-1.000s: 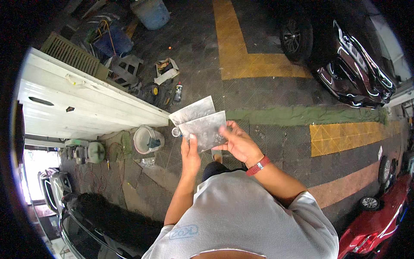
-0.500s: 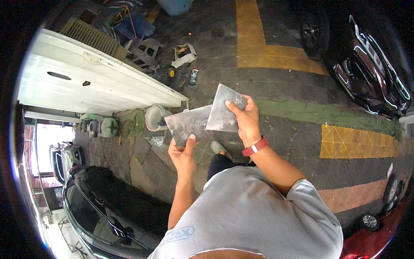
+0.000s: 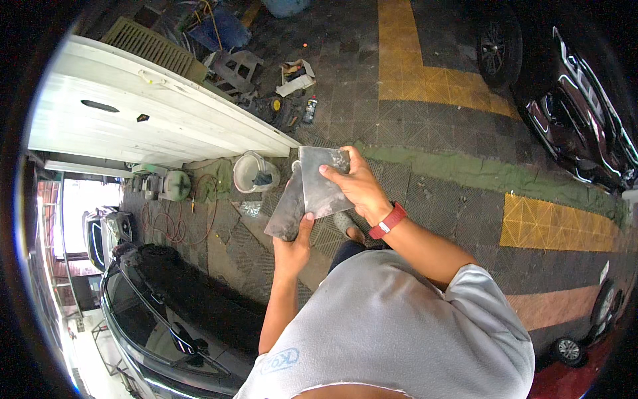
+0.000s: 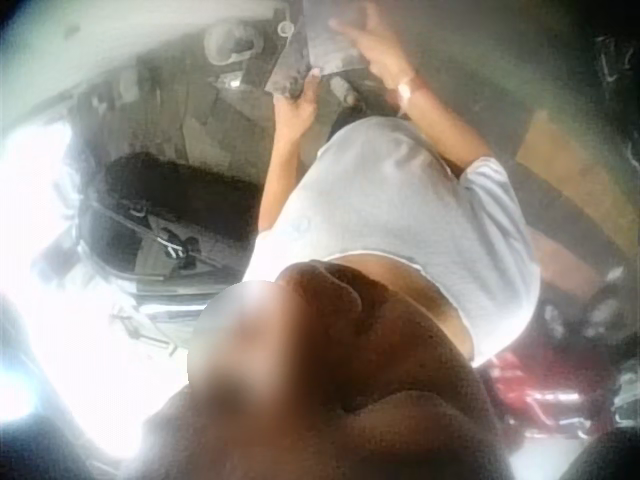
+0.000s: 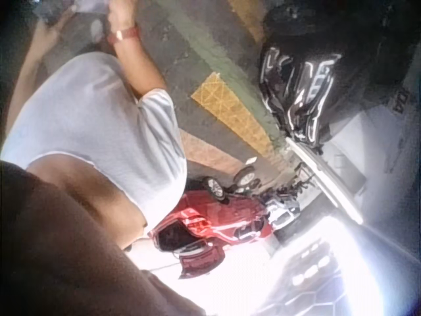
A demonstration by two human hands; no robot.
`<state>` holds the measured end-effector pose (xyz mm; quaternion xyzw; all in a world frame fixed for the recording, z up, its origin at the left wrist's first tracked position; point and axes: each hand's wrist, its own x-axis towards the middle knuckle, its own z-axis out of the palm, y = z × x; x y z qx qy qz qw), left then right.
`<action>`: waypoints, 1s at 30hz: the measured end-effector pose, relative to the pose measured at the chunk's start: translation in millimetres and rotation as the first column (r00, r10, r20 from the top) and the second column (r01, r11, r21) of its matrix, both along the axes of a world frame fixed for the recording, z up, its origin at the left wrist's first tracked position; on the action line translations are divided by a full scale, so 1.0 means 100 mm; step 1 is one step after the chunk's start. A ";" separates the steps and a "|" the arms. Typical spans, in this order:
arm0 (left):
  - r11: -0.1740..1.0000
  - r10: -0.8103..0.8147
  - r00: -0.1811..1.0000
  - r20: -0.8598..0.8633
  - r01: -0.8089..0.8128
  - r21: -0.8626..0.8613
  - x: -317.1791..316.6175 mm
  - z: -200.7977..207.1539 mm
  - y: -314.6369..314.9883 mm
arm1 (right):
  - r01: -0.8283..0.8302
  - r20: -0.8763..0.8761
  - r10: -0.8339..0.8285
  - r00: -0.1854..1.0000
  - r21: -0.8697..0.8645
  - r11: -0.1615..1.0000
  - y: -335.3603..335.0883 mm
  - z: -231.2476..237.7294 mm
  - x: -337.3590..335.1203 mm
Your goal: The person prepares a piece of sandpaper by hand and then sands the upper window trim and door frame of a black car in a detailing shop.
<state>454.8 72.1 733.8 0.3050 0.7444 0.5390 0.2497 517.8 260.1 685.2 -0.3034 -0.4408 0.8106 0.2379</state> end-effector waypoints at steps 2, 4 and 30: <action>1.000 -0.013 0.999 -0.053 0.012 -0.021 -0.01 0.02 -0.03 | -0.059 0.013 0.058 0.998 0.014 0.998 0.02 0.12 0.00; 0.998 -0.019 0.991 -0.130 0.027 0.060 0.01 0.06 -0.02 | -0.131 0.013 0.130 0.991 0.025 0.991 0.04 0.23 0.02; 0.998 -0.036 0.980 -0.196 0.044 0.039 0.18 0.40 0.11 | 0.044 -0.006 -0.047 0.999 0.481 0.876 0.25 0.16 0.43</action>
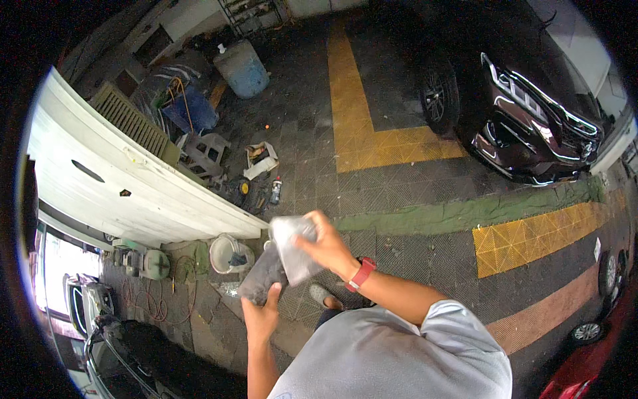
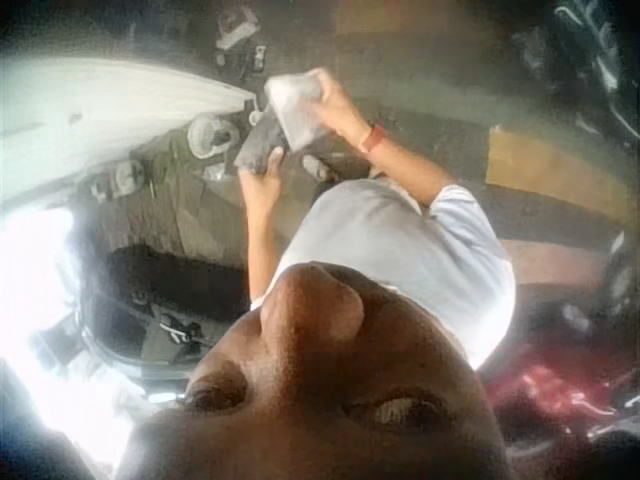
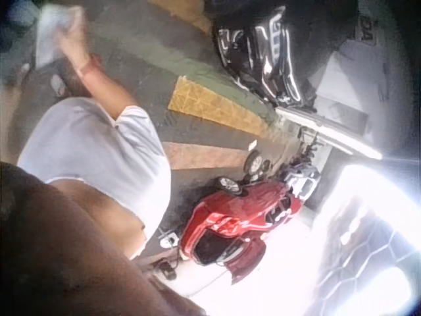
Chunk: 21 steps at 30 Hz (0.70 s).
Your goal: The person prepares a piece of sandpaper by hand and then sands the upper window trim and door frame of a black car in a detailing shop.
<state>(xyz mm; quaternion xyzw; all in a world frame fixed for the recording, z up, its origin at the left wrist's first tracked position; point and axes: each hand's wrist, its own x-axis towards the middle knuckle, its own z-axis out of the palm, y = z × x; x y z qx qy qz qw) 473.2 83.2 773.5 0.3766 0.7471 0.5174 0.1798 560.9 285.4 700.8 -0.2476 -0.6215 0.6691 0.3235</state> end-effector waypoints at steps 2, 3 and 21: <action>0.995 0.060 0.996 0.064 -0.065 0.078 0.10 -0.02 0.08 | 0.025 -0.070 -0.041 0.997 -0.215 0.976 0.04 -0.03 -0.04; 0.988 0.088 0.991 0.099 -0.100 0.115 0.14 -0.04 0.11 | -0.028 0.007 0.029 1.000 -0.112 0.993 -0.01 -0.04 0.01; 0.979 -0.125 0.761 0.636 -0.008 0.202 0.04 -0.46 -0.07 | -0.760 -0.045 0.758 0.650 -0.046 0.649 -0.33 0.13 0.55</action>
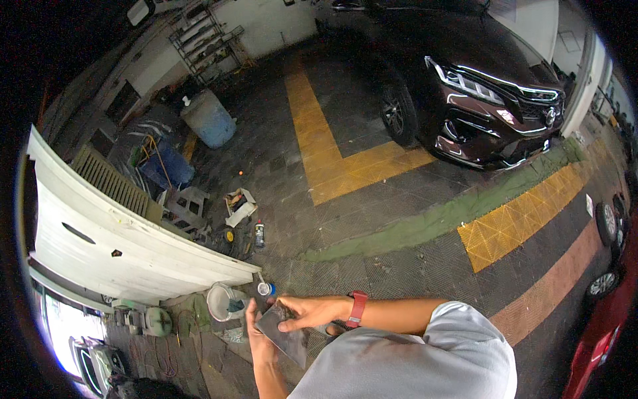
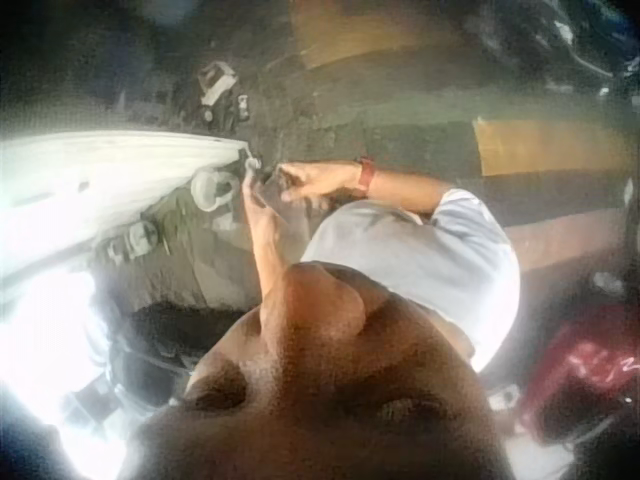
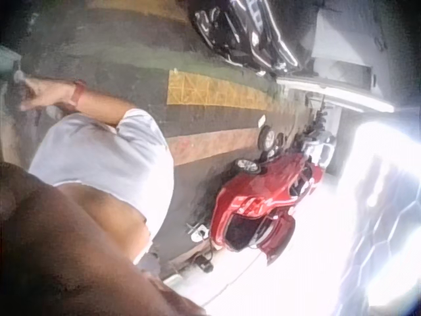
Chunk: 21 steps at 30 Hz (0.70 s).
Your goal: The person prepares a piece of sandpaper by hand and then sands the upper window trim and door frame of a black car in a detailing shop.
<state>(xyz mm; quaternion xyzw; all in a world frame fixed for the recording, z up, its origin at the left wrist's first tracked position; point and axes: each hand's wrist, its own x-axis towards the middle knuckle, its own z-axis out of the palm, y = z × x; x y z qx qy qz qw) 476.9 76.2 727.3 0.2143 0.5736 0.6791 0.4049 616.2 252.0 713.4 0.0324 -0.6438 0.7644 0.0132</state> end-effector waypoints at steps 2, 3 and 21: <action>0.999 0.023 0.992 -0.121 -0.027 -0.032 -0.14 -0.12 0.02 | 0.277 0.120 -0.257 0.959 -0.203 0.939 -0.06 -0.49 -0.03; 0.997 0.062 0.992 -0.112 -0.057 0.048 -0.04 0.05 0.08 | 0.380 0.201 -0.328 0.923 -0.339 0.861 -0.09 -0.63 -0.05; 0.871 -0.336 0.721 -0.607 -0.007 -0.491 0.03 -0.04 0.09 | 0.668 -0.024 -0.669 0.743 0.087 0.739 0.09 -0.22 -0.14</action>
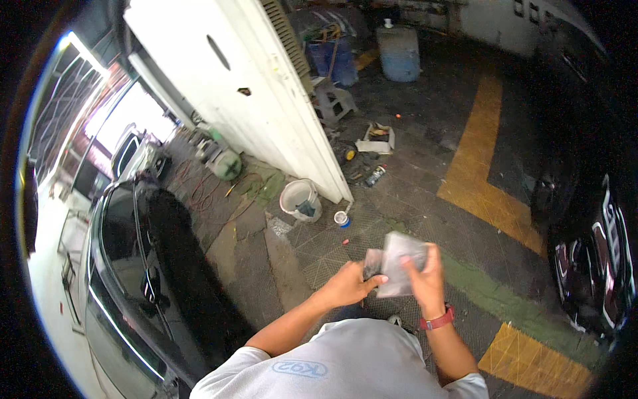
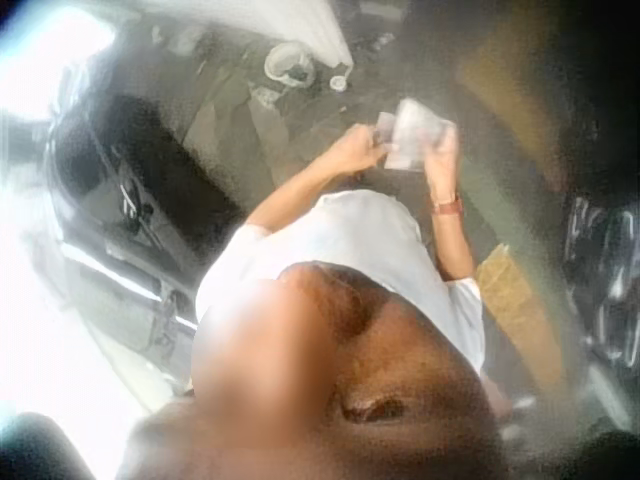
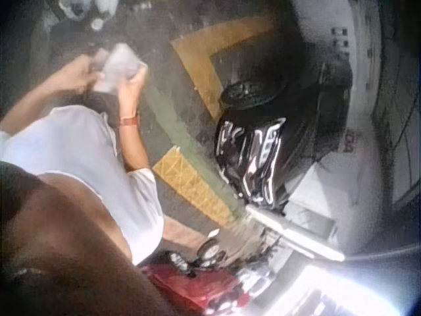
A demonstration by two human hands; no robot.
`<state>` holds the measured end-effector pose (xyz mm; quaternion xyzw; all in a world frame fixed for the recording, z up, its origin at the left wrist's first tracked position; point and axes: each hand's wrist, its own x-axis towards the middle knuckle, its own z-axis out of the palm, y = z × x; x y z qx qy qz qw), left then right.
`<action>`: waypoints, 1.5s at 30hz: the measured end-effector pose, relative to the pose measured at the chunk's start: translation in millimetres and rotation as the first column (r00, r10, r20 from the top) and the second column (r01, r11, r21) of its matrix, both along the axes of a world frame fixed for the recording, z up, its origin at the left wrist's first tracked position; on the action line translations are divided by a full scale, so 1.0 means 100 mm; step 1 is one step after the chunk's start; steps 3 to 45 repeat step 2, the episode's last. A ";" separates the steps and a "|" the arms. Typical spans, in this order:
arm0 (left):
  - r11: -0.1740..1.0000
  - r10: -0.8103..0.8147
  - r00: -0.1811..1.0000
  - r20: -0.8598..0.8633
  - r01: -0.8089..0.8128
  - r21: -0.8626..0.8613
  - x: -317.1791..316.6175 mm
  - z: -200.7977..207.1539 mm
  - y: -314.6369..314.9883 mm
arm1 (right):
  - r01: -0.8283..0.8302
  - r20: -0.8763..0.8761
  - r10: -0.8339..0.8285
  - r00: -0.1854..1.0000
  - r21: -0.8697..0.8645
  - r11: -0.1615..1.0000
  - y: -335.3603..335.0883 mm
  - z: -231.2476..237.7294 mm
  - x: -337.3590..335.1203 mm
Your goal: The person prepares a piece of sandpaper by hand and then sands the upper window trim and door frame of a black car in a detailing shop.
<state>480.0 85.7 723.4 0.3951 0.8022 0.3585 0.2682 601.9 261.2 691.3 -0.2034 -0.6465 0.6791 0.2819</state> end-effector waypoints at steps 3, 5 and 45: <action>0.990 0.032 0.999 0.014 -0.034 0.138 0.00 -0.08 -0.03 | 0.026 -0.093 -0.059 0.994 -0.319 0.947 0.10 0.09 -0.12; 0.990 0.032 0.999 0.014 -0.034 0.138 0.00 -0.08 -0.03 | 0.026 -0.093 -0.059 0.994 -0.319 0.947 0.10 0.09 -0.12; 0.990 0.032 0.999 0.014 -0.034 0.138 0.00 -0.08 -0.03 | 0.026 -0.093 -0.059 0.994 -0.319 0.947 0.10 0.09 -0.12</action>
